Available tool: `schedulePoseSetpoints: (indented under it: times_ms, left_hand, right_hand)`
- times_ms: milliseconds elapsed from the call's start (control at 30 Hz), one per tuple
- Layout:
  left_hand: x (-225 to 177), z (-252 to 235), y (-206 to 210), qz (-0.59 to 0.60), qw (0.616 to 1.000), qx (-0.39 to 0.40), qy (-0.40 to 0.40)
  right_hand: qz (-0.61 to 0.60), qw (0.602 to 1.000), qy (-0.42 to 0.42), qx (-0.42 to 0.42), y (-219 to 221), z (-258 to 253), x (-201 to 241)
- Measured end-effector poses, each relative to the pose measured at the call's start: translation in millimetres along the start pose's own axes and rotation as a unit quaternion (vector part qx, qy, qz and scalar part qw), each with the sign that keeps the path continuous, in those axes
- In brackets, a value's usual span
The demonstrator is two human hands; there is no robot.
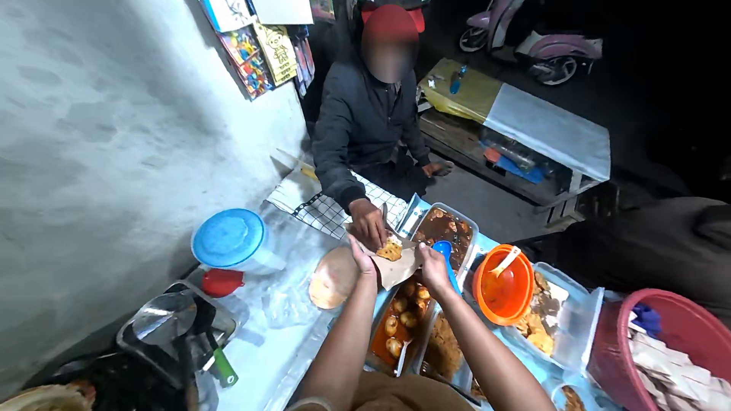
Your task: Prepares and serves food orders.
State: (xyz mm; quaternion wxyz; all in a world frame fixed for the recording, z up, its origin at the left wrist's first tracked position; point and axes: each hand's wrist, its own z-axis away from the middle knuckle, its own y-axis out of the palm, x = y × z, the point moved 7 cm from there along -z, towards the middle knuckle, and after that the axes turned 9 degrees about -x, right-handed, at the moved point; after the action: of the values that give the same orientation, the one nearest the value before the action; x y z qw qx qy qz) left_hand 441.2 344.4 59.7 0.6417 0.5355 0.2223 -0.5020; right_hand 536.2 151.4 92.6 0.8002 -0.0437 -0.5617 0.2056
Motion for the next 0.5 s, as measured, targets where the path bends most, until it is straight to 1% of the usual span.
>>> schedulePoseSetpoints:
  times_ms: [67, 133, 200, 233, 300, 367, 500]
  left_hand:
    - [7, -3, -2, -0.01, 1.0, -0.016, -0.008]
    - [16, -5, -1, -0.014, 0.999, -0.032, -0.038]
    - [21, -3, 6, -0.011, 0.997, -0.019, -0.078]
    - [24, -3, 10, -0.015, 0.996, -0.002, -0.086]
    - [28, 2, 14, -0.052, 0.996, 0.025, -0.072]
    - [27, 9, 17, -0.096, 0.994, 0.027, -0.052]
    - [31, 15, 23, -0.123, 0.99, 0.05, -0.049]
  right_hand:
    - [0.017, 1.0, -0.016, 0.0, 0, -1, -2]
    - [0.018, 1.0, -0.023, -0.002, 0, -1, -1]
    - [0.02, 0.999, -0.025, -0.001, 0, -1, -1]
    - [0.021, 1.0, -0.024, 0.002, 0, 0, -1]
    - [0.027, 0.999, -0.029, 0.002, -5, 2, -2]
    - [0.043, 0.998, -0.048, -0.002, -10, 3, 1]
    - [0.053, 0.996, -0.068, 0.006, -16, 6, 0]
